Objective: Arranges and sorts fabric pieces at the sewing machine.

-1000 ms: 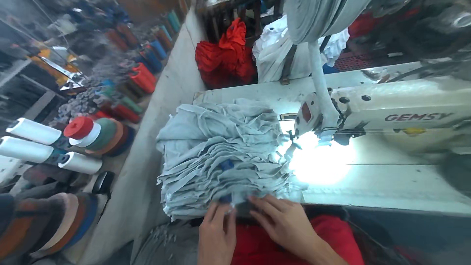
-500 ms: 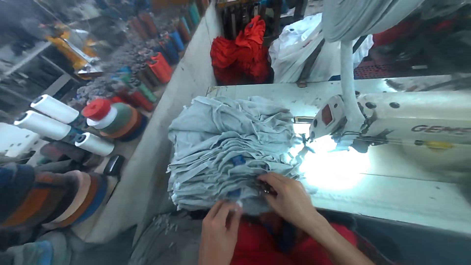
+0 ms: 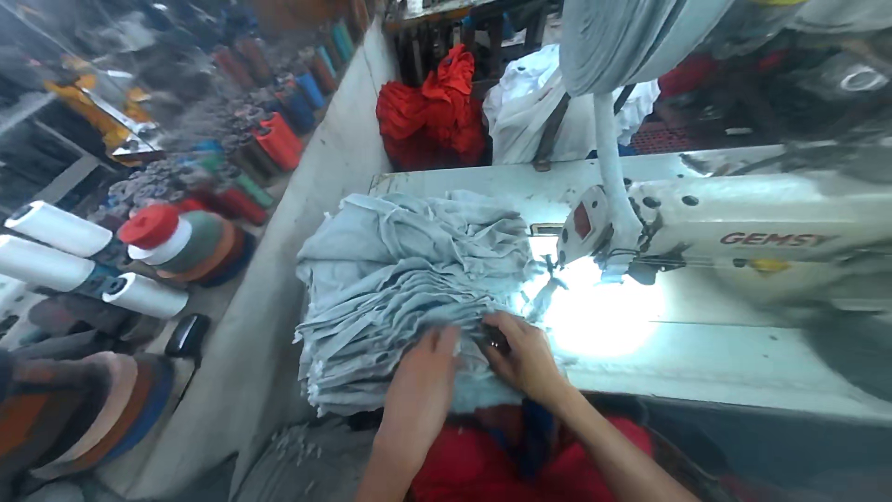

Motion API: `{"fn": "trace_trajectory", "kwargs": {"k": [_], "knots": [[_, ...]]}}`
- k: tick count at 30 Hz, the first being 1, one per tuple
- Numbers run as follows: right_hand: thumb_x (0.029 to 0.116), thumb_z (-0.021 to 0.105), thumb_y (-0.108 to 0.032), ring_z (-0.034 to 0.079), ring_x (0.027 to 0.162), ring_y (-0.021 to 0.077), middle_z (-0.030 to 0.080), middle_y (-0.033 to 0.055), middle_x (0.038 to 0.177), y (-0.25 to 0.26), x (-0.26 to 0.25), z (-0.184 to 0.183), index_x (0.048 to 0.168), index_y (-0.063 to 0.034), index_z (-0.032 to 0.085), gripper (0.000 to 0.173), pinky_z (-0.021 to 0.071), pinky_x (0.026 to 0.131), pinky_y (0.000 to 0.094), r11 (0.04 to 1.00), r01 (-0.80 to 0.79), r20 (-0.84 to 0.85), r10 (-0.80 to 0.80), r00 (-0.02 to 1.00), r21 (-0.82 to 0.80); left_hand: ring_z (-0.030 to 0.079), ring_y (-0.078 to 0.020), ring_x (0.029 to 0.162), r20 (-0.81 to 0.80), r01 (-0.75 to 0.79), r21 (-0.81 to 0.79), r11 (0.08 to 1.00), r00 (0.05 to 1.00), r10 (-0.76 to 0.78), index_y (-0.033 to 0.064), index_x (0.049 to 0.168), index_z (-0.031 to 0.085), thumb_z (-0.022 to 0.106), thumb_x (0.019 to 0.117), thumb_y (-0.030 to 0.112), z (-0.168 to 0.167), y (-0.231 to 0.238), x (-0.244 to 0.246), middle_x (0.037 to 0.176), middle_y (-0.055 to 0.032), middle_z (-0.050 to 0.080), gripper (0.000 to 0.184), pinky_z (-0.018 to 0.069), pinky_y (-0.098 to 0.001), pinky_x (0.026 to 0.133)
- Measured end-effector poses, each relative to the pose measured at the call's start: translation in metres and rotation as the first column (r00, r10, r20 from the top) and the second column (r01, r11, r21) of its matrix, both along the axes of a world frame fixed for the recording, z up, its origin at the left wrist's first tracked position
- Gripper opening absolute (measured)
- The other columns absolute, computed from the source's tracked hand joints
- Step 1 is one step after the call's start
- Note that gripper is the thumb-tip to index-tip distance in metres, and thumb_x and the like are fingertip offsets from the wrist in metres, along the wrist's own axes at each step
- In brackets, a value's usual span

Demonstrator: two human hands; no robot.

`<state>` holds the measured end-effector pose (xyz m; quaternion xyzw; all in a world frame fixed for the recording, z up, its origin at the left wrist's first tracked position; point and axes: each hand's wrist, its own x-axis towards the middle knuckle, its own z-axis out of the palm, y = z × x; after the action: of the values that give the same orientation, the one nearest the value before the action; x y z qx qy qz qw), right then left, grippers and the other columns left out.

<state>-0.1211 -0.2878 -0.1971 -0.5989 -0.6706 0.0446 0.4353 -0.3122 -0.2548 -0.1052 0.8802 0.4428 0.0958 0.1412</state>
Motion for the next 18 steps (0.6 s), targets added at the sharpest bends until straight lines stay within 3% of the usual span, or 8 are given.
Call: {"fn": "trace_trajectory", "kwargs": {"k": [4,8,14,18], "knots": [[0.0913,0.066,-0.027,0.069,0.069,0.0184,0.074,0.0040,0.097,-0.025,0.000,0.010,0.120,-0.0150,0.072,0.031,0.0576,0.056,0.0430,0.995,-0.006,-0.020,0.004,1.000,-0.098,0.072,-0.0295,0.094,-0.052,0.075,0.039,0.996,0.996,-0.073,0.0135,0.116,0.075,0.066,0.0972,0.017,-0.009,0.005,-0.002,0.114,-0.0149,0.069,0.021,0.0620,-0.0440,0.081],[0.0985,0.061,-0.049,0.066,0.065,0.0152,0.071,0.0032,0.096,-0.038,-0.006,0.025,0.131,-0.0228,0.071,0.043,0.0551,0.052,0.0382,0.996,-0.029,0.036,0.032,0.999,-0.079,0.072,-0.0241,0.091,0.057,0.026,0.128,0.991,0.998,-0.034,0.0095,0.101,0.076,0.065,0.0986,0.020,-0.007,-0.002,-0.016,0.107,-0.0111,0.070,0.015,0.0624,-0.0401,0.080],[0.1024,0.058,-0.035,0.065,0.063,0.0169,0.070,-0.0001,0.088,-0.034,-0.026,0.037,0.127,-0.0281,0.074,0.030,0.0529,0.051,0.0355,0.999,-0.042,0.278,0.037,0.960,0.012,0.069,-0.0124,0.078,0.257,-0.144,0.205,0.968,0.962,0.088,0.0106,0.098,0.076,0.064,0.0964,0.020,-0.013,-0.027,-0.028,0.098,-0.0062,0.070,0.015,0.0607,-0.0268,0.069],[0.1012,0.057,-0.028,0.062,0.057,0.0183,0.069,0.0001,0.083,-0.027,-0.031,0.039,0.123,-0.0286,0.075,0.029,0.0493,0.046,0.0369,0.995,-0.101,0.330,0.089,0.940,0.019,0.068,-0.0069,0.078,0.375,-0.203,0.184,0.962,0.919,0.122,0.0111,0.097,0.076,0.065,0.0959,0.020,-0.023,-0.034,-0.029,0.098,-0.0049,0.070,0.014,0.0590,-0.0208,0.069]]}}
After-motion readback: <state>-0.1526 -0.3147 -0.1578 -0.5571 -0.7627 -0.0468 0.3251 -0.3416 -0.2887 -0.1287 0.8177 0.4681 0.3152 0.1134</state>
